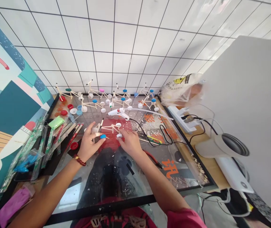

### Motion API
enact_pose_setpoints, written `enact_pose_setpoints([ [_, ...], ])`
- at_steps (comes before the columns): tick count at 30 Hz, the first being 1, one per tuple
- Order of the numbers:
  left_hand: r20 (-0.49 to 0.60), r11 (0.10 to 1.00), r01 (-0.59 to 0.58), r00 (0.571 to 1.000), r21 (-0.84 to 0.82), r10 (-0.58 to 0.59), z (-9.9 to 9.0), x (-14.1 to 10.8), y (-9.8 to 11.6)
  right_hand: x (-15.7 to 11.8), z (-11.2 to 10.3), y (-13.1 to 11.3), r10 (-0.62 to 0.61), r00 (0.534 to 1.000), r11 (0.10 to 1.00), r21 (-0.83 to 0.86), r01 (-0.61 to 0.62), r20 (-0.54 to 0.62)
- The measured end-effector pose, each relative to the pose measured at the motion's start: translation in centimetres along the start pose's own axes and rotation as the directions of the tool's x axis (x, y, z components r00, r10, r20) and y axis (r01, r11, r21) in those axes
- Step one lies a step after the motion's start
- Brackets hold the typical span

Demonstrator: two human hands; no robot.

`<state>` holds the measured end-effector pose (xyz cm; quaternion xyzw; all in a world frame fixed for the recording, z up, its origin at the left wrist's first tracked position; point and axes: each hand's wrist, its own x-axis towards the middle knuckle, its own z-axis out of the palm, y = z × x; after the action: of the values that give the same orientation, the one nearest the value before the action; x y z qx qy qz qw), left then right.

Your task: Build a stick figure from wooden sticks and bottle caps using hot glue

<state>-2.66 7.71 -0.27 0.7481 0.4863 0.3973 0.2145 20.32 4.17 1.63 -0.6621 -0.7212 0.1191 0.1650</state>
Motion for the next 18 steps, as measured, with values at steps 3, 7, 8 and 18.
enact_pose_setpoints([
  [3, 0.023, 0.992, 0.030, 0.999, -0.121, -0.028, -1.1, 0.3, 1.0, -0.1, -0.1, 0.2, -0.001, 1.000, 1.000, -0.005, 0.001, -0.004],
  [7, 0.057, 0.767, 0.244, 0.963, -0.593, -0.262, -3.9, 0.8, 2.7, -0.3, -0.6, 0.6, 0.007, 1.000, 0.999, 0.041, -0.006, -0.025],
  [8, 0.083, 0.644, 0.300, 0.935, -0.703, -0.345, -4.6, 1.0, 3.1, -0.4, -0.8, 0.8, 0.015, 0.999, 0.998, 0.062, -0.013, -0.030],
  [18, 0.106, 0.766, 0.391, 0.912, -0.510, -0.395, -7.1, 3.6, 1.3, -0.3, -0.7, 1.4, -0.007, 1.000, 0.994, 0.105, 0.008, -0.009],
])
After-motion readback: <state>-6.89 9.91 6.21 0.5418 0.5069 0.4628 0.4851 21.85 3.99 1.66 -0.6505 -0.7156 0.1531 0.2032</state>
